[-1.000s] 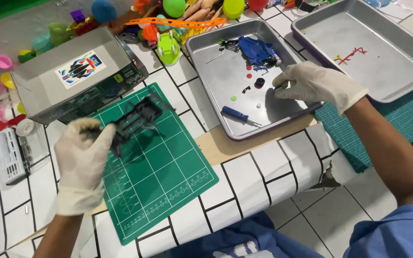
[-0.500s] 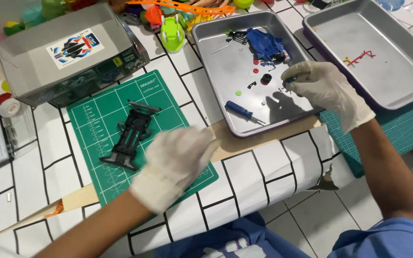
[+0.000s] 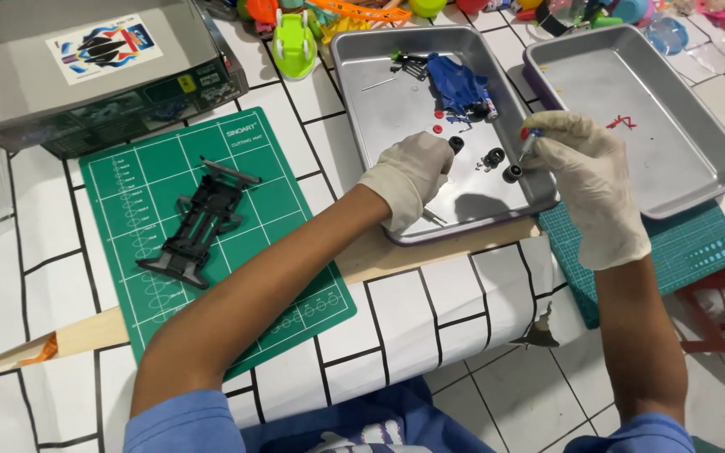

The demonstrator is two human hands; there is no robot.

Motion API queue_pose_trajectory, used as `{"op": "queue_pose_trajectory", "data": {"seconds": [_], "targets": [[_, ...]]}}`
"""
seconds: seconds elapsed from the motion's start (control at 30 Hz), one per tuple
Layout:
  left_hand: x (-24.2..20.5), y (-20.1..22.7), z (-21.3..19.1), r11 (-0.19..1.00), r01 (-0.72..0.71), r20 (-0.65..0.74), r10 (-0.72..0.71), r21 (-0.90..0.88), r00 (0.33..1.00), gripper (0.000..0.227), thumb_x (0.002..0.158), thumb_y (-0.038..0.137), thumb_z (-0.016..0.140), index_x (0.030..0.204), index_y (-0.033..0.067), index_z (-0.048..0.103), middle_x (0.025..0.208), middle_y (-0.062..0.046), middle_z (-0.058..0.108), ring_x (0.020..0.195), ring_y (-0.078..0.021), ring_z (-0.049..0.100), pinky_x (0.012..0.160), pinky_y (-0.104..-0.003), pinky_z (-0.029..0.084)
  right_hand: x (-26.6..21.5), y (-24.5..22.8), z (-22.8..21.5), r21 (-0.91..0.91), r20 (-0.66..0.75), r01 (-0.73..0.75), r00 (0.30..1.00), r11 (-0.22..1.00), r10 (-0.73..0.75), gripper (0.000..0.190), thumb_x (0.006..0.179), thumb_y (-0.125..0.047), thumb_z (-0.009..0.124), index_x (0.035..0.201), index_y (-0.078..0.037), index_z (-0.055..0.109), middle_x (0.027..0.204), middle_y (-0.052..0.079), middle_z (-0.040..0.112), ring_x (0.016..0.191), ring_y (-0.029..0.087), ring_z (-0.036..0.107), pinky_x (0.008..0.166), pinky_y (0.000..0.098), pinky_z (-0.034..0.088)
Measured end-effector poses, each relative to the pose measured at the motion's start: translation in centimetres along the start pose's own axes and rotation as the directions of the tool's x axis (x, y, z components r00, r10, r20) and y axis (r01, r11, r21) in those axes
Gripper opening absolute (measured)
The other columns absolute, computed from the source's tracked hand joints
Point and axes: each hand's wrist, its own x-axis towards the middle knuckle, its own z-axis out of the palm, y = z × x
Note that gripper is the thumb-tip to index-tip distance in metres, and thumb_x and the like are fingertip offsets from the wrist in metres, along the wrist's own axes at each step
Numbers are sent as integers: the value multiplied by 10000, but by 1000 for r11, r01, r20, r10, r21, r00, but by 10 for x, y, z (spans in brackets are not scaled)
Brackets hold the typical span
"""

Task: The person assembles a black plastic model kit on a green cutting mat. They handle small black components, apply glue from a tube to a part, and attach it to the main frame. The person also picks up and places small red and green circular pieces into a metal tray.

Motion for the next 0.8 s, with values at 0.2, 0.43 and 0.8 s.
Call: {"op": "queue_pose_trajectory", "data": {"seconds": [0.2,0.43,0.8], "targets": [[-90,-24,-56,984,-37,-275,-12,-174,961,131,909,355,699,1008,281,656,907,2,746,967,-275,747,849,-431,602,11,-6,81,295,-57,-110,990,949,133,315,900,-48,764,1199,-25,667,1076,136,719,937,163,754,872,272,667],[-226,-58,-84,864,-202,-569,-113,-461,814,167,904,24,728,1029,126,769,864,-102,796,821,-211,788,696,-317,619,-19,-22,207,403,176,-214,972,890,155,371,823,-14,790,1168,37,664,1005,190,731,883,243,768,784,329,666],[-287,-94,-88,388,-189,-399,-583,-902,707,222,790,29,854,999,-15,791,882,-154,808,842,-135,737,676,-252,636,-33,-5,314,229,112,122,982,966,-150,342,900,24,759,1214,93,643,1081,284,733,981,293,757,817,396,673]]}}
